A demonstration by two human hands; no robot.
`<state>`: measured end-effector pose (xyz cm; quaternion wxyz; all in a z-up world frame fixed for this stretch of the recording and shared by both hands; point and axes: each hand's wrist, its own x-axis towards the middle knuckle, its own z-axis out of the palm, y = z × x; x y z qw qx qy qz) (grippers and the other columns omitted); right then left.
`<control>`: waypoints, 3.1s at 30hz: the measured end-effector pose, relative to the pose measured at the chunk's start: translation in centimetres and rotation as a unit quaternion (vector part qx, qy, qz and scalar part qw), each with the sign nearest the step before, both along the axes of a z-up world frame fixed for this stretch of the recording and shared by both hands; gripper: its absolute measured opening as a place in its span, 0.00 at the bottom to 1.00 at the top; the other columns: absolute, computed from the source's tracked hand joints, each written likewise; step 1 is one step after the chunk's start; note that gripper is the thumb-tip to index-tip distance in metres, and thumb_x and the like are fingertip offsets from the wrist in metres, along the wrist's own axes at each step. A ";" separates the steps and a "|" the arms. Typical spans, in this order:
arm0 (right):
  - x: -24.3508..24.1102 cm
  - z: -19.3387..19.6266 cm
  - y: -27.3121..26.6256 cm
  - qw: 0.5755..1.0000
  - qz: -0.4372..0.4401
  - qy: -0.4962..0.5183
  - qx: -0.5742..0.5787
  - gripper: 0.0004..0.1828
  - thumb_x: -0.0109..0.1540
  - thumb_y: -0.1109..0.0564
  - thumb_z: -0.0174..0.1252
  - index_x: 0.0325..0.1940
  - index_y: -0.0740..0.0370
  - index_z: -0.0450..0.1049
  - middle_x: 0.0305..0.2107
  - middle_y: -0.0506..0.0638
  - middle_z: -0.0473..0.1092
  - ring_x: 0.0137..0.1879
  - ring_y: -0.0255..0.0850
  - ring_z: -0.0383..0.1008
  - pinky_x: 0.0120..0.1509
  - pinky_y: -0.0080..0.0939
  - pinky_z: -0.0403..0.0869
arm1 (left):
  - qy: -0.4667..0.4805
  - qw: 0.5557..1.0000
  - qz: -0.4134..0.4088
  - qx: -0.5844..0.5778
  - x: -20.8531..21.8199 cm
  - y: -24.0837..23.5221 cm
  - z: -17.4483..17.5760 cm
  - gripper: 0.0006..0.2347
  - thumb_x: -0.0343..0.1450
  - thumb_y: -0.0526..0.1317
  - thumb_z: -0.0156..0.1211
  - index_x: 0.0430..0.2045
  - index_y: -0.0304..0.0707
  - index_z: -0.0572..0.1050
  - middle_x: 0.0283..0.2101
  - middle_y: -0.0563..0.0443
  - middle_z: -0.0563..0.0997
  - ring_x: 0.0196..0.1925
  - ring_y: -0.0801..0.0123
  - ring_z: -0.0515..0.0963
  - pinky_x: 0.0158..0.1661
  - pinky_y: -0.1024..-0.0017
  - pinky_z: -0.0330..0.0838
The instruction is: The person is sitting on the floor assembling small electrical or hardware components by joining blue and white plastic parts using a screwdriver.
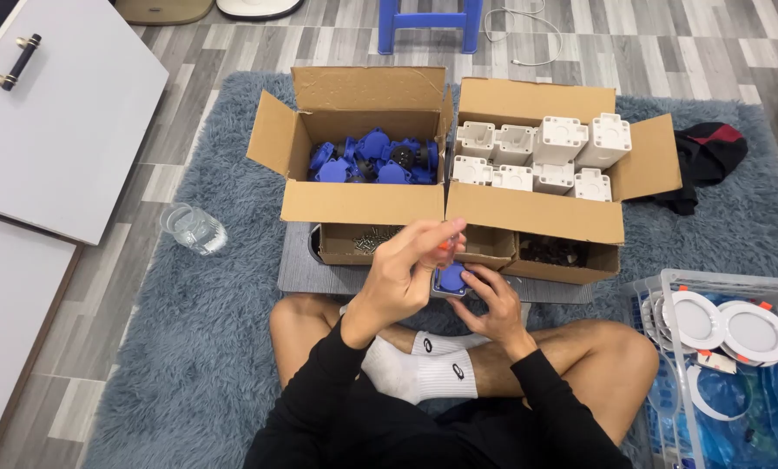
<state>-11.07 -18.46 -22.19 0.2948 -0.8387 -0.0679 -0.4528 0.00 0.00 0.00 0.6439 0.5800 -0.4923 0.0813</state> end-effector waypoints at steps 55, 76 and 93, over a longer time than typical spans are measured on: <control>-1.3 0.8 0.0 0.995 0.011 0.101 -0.007 0.34 0.56 0.61 0.83 0.64 0.62 0.78 0.59 0.60 0.74 0.58 0.53 0.82 0.61 0.48 0.83 | 0.082 0.984 -0.155 0.015 5.3 4.9 0.2 0.35 0.76 0.25 0.74 0.76 0.53 0.62 0.57 0.41 0.87 0.51 0.58 0.93 0.56 0.65 0.93; -0.1 0.0 -0.1 0.999 0.025 0.003 0.020 0.28 0.56 0.58 0.82 0.60 0.63 0.83 0.53 0.64 0.79 0.48 0.60 0.83 0.51 0.54 0.81 | -0.122 0.965 0.212 -0.095 8.2 5.2 -13.1 0.29 0.76 0.27 0.69 0.67 0.42 0.57 0.51 0.33 0.84 0.49 0.48 0.89 0.43 0.62 0.88; -0.6 0.8 0.1 0.999 0.021 0.034 0.034 0.30 0.55 0.58 0.80 0.61 0.61 0.83 0.56 0.63 0.79 0.55 0.60 0.83 0.58 0.54 0.80 | -0.104 0.949 0.213 -0.208 5.4 8.2 -10.3 0.33 0.76 0.28 0.66 0.67 0.44 0.46 0.45 0.22 0.78 0.41 0.29 0.88 0.38 0.51 0.90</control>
